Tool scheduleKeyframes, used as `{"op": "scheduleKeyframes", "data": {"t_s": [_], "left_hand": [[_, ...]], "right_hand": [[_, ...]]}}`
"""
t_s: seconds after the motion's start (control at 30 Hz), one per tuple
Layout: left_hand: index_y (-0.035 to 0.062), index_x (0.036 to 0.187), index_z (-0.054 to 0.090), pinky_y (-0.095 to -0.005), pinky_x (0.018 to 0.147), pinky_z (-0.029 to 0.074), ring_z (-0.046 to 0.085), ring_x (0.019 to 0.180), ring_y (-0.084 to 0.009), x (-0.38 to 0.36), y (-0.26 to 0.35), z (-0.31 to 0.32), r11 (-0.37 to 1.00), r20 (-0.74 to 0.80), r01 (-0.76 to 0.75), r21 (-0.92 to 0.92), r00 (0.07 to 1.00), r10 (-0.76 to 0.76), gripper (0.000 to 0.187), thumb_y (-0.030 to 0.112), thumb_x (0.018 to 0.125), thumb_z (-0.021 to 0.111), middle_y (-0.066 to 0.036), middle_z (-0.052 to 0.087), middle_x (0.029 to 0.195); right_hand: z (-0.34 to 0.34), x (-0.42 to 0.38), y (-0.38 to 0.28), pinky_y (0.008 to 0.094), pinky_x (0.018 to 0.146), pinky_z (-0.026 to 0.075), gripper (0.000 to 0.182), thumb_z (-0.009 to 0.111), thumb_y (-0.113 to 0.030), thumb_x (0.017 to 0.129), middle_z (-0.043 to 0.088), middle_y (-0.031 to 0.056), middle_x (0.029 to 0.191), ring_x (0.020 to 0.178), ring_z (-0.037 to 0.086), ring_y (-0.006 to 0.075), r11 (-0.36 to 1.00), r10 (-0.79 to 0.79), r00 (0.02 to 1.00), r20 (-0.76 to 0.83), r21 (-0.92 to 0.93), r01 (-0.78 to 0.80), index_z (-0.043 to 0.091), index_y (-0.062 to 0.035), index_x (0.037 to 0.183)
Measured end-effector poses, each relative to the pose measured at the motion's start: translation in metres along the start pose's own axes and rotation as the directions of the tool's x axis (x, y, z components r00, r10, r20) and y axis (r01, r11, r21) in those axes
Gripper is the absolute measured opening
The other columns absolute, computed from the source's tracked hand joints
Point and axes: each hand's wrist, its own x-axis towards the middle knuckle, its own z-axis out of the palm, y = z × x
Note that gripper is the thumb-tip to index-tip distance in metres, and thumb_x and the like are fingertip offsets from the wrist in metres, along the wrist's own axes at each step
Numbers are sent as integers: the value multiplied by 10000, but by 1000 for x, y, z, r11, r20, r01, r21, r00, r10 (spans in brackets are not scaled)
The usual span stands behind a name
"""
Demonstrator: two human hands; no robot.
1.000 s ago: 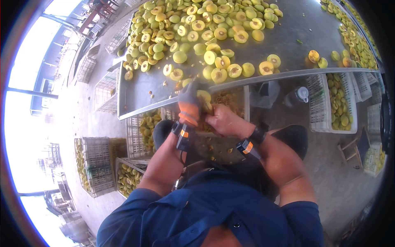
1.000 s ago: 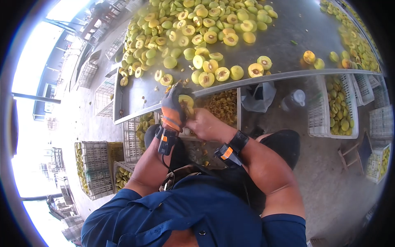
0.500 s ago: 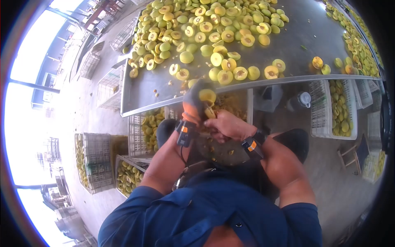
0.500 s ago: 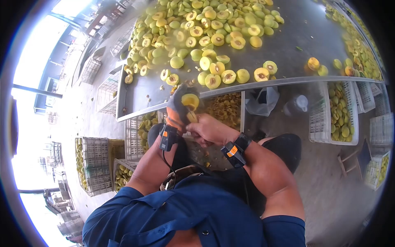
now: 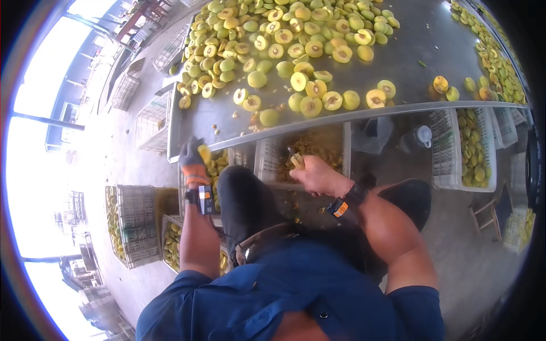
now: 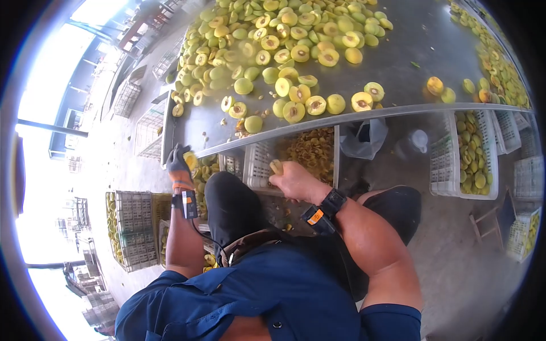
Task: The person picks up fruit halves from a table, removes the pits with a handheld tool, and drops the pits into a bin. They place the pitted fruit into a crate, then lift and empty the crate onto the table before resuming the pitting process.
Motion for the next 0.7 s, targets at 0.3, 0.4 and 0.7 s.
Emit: {"op": "scheduleKeyframes", "data": {"t_s": [0.3,0.4,0.7], "left_hand": [[59,1388,677,-332,857,597,753,1011,-204,-55,50,189,844,590,-343,412,806,39,428,128,969,732,-143,763,1235],[95,1395,675,-408,942,585,743,1087,-325,-53,25,254,553,789,-727,407,585,189,565,243,867,811,-191,753,1227],[11,1312,702,-371,920,586,747,1012,-269,-56,36,264,650,790,-542,532,595,-150,523,183,835,828,-186,770,1138]], "right_hand": [[-8,7,-12,456,892,530,289,654,-176,968,731,238,1014,962,701,387,939,-341,883,-322,-154,307,657,55,1140],[-16,14,-5,460,929,521,289,645,-160,966,733,248,1044,1010,697,411,919,-393,832,-391,-141,367,660,45,1169],[-34,9,-17,482,874,519,255,617,-159,953,721,255,1011,970,691,427,957,-288,846,-448,-101,272,644,38,1113]]}}
